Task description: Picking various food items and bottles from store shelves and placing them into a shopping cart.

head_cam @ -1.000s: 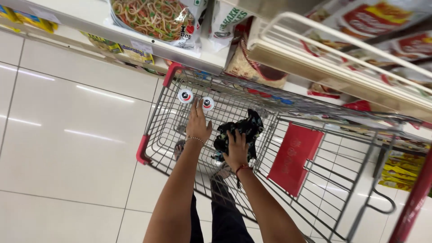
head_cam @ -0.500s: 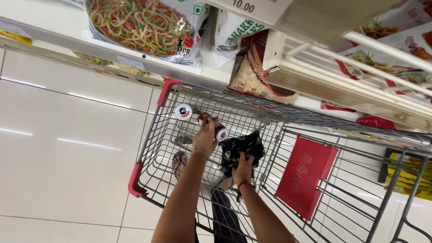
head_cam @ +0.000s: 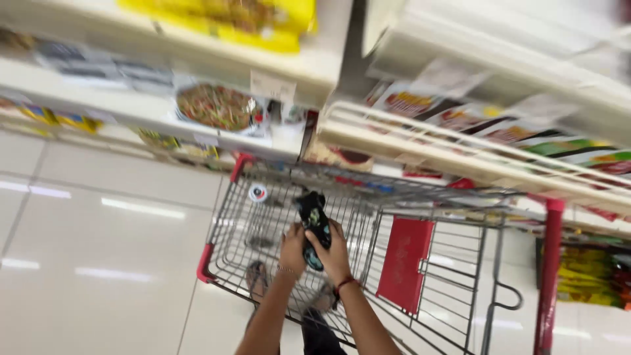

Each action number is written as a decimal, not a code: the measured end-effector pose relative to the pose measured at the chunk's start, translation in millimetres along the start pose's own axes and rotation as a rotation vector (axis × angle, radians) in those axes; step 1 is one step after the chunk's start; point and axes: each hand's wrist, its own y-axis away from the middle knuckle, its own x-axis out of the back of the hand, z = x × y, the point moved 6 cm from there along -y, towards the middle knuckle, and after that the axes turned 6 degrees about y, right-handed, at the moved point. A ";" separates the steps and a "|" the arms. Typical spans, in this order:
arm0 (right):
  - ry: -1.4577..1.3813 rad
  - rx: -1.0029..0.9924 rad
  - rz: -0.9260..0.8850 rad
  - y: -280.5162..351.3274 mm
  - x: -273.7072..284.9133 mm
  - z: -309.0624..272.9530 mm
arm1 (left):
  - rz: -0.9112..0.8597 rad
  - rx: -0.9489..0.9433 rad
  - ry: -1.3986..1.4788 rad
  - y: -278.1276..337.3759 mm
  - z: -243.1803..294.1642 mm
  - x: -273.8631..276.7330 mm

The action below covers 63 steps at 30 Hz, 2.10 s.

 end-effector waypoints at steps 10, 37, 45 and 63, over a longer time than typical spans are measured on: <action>0.149 0.254 0.156 20.4 142.0 -157.8 | 0.290 -0.324 0.194 29.3 196.5 168.5; -0.336 0.375 0.160 -12.7 268.6 -230.0 | -0.112 -0.275 0.669 -15.3 312.4 229.1; -0.845 0.049 0.025 -30.4 232.1 -180.0 | -1.021 0.342 1.449 15.2 319.2 201.6; -0.725 0.249 0.344 -29.4 275.4 -219.3 | 0.092 -0.407 0.210 -7.4 354.8 240.1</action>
